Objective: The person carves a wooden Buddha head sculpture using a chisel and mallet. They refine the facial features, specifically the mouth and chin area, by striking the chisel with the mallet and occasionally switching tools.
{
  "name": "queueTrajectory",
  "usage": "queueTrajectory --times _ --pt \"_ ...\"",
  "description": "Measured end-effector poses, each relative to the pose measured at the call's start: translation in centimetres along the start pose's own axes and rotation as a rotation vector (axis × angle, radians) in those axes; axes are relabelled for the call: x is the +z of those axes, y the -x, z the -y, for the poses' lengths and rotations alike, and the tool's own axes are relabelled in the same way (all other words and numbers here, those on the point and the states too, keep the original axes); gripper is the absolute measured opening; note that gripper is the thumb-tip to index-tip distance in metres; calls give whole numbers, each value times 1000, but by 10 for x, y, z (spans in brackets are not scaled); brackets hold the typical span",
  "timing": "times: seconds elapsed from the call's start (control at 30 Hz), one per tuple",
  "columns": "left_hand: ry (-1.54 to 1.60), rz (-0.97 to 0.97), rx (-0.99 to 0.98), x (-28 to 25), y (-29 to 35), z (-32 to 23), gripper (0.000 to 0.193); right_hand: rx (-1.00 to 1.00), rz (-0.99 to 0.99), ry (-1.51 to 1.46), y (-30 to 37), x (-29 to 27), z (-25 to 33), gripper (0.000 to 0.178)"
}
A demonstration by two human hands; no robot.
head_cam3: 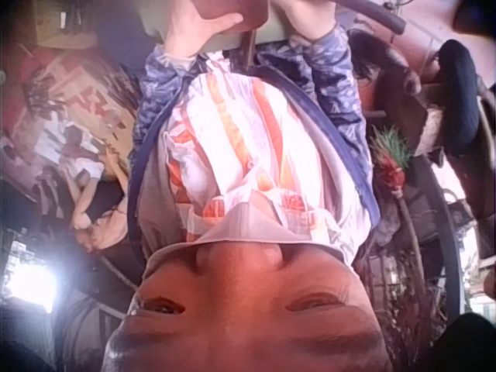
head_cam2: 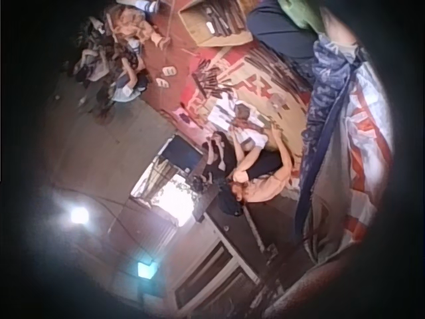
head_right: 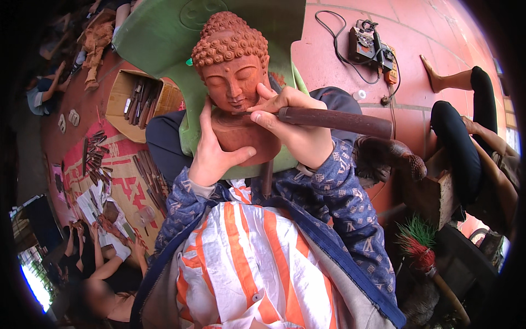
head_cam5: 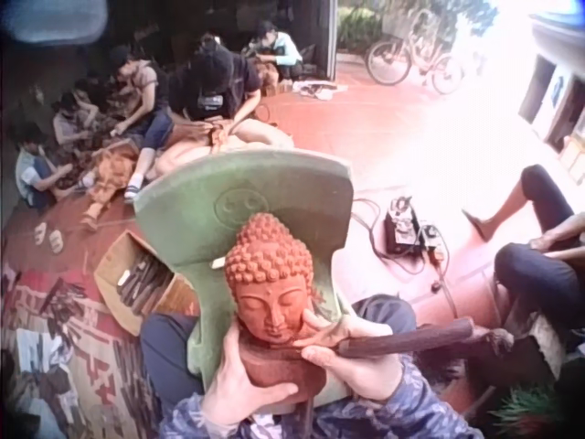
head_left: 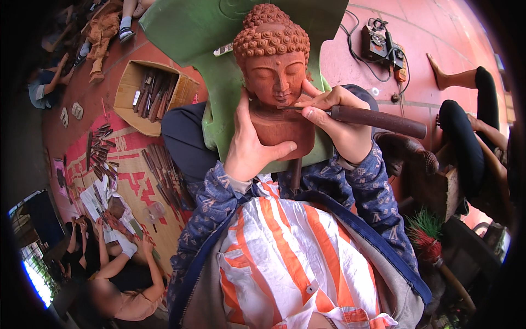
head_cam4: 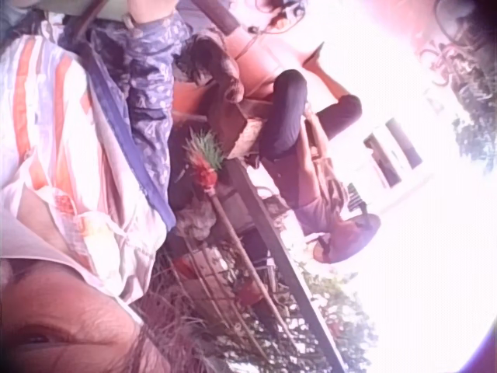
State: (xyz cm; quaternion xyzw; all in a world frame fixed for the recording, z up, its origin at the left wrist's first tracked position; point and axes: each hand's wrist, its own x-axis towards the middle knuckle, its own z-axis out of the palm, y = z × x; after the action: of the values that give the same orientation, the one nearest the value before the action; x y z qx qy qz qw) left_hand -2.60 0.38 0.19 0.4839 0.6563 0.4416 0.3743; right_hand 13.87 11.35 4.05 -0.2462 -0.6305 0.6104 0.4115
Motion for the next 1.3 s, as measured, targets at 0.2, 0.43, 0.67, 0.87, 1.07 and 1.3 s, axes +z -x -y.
queueTrajectory --times 0.2,0.43,0.67,0.87,1.07,1.3 --pt "-129 -83 69 -18 5 -5 115 61 -58 -103 21 -19 11 14" --pt "-220 -44 290 -50 15 -31 52 -12 161 89 57 -15 28 24" --pt "-149 -316 227 -25 -41 -26 77 -139 240 83 54 8 20 22" --pt "-142 -261 201 -35 -49 -16 56 -112 165 108 59 0 24 21" --pt "-63 -281 188 -57 -10 -12 30 -25 132 47 61 -2 23 20" --pt "-114 217 602 -37 25 -76 39 -202 461 399 50 16 15 16"
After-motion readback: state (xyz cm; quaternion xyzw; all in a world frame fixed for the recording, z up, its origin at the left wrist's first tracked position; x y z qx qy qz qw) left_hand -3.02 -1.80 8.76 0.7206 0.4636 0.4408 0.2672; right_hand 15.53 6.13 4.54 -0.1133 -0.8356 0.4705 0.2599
